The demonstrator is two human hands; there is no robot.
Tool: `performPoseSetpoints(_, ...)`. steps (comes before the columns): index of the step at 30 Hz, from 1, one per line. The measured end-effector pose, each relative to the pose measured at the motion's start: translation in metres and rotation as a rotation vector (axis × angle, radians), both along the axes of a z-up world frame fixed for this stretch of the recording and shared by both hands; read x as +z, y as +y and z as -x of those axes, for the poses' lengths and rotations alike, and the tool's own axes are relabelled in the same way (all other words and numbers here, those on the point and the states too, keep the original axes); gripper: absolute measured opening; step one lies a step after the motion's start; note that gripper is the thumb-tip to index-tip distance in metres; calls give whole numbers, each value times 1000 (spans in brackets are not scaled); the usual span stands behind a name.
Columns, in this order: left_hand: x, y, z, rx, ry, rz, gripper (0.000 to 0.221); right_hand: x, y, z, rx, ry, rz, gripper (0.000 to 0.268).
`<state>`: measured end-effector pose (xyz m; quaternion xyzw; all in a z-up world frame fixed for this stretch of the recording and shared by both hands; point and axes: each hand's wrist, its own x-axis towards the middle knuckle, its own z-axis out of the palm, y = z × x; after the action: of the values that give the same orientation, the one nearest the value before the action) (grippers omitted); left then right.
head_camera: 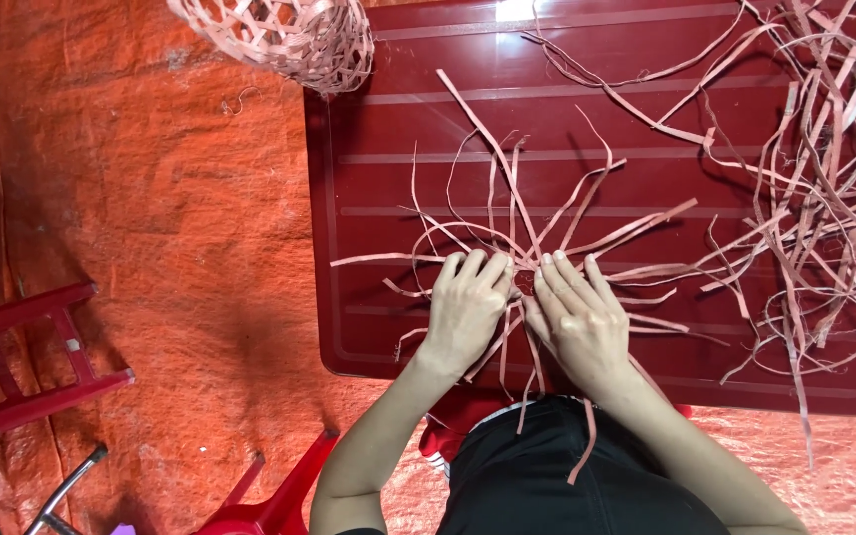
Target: Weaving thin plastic strips together on a red table to create the base of a basket.
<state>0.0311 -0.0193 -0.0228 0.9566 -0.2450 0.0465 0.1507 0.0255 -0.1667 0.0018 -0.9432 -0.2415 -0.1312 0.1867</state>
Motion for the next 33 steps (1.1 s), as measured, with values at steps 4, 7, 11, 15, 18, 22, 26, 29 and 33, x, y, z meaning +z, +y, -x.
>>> performPoseSetpoints(4, 8, 4, 2, 19, -28, 75, 27, 2, -19, -10, 75, 122, -185, 21)
performPoseSetpoints(7, 11, 0, 9, 71, -37, 115, 30, 14, -32, -17, 160, 326, -452, 24)
performPoseSetpoints(11, 13, -7, 18, 122, -58, 111, 35, 24, -36, -14, 160, 239, -371, 27)
performPoseSetpoints(15, 14, -9, 18, 141, -46, 101, 37, 14, -34, -12, 157, 151, -213, 31)
performPoseSetpoints(18, 20, -8, 17, 110, 14, 143, 39, 9, -32, -11, 157, 161, -144, 37)
performPoseSetpoints(22, 20, -4, 20, 79, 60, 155, 39, 6, -36, -11, 164, 208, -109, 41)
performPoseSetpoints(26, 19, -4, 21, 79, 78, 165, 45, 5, -39, -11, 184, 260, -85, 45)
performPoseSetpoints(29, 19, -12, 23, 106, 53, 126, 49, 5, -38, -11, 168, 229, -42, 41)
performPoseSetpoints(33, 15, -24, 28, 195, -26, 69, 47, 4, -36, -11, 151, 197, -20, 36)
